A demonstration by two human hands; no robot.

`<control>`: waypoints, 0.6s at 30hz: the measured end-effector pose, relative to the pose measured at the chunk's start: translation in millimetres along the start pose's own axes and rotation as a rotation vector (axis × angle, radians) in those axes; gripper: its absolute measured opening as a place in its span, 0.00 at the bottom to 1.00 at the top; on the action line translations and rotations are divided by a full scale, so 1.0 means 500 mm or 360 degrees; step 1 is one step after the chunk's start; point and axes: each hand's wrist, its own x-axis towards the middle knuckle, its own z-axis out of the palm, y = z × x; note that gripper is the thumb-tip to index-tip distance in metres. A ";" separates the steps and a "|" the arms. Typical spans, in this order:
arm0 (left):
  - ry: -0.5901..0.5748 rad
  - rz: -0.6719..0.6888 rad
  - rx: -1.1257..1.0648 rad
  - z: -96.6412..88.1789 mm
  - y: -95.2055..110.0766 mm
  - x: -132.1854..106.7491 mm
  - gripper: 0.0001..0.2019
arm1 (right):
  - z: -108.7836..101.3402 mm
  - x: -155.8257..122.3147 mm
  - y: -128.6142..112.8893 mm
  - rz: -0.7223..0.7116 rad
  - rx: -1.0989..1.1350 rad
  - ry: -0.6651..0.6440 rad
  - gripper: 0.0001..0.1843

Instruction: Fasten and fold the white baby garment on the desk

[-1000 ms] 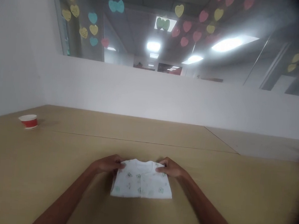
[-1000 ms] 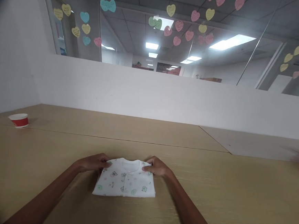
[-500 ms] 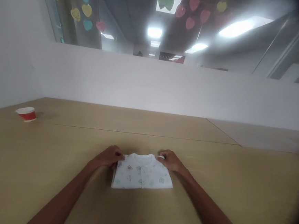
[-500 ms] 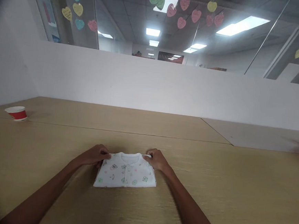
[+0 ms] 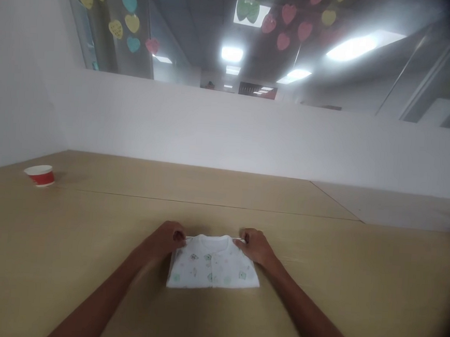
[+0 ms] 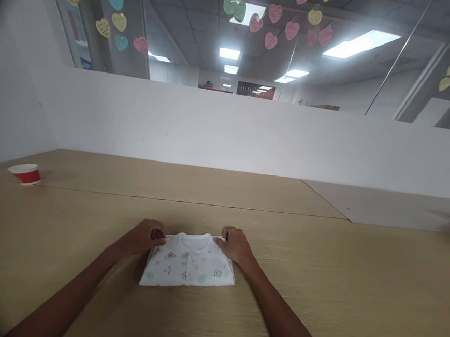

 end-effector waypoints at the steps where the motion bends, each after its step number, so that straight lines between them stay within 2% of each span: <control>1: 0.0100 0.0041 0.0079 0.008 0.011 -0.003 0.10 | -0.003 -0.005 -0.006 0.0026 -0.0114 0.0061 0.13; 3: 0.0286 0.0159 0.0251 0.034 0.043 -0.012 0.13 | -0.004 -0.020 -0.026 -0.0011 -0.0271 0.0242 0.15; 4: 0.0344 0.0213 0.0319 0.053 0.061 -0.018 0.16 | -0.001 -0.030 -0.040 -0.0102 -0.0285 0.0331 0.16; 6: 0.0348 0.0251 0.0404 0.098 0.096 -0.031 0.22 | 0.015 -0.052 -0.069 -0.0399 -0.0220 0.0399 0.21; 8: 0.0231 0.0228 0.0492 0.146 0.122 -0.043 0.28 | 0.042 -0.073 -0.097 -0.0655 -0.0159 0.0258 0.30; 11: 0.0077 0.0280 0.0629 0.194 0.135 -0.050 0.30 | 0.085 -0.092 -0.118 -0.0719 -0.0192 -0.0075 0.38; 14: 0.0055 0.0309 0.0712 0.202 0.125 -0.042 0.29 | 0.109 -0.085 -0.116 -0.0661 -0.0267 -0.0182 0.39; 18: 0.0017 0.0322 0.0734 0.182 0.098 -0.007 0.29 | 0.110 -0.042 -0.095 -0.0615 -0.0333 -0.0204 0.40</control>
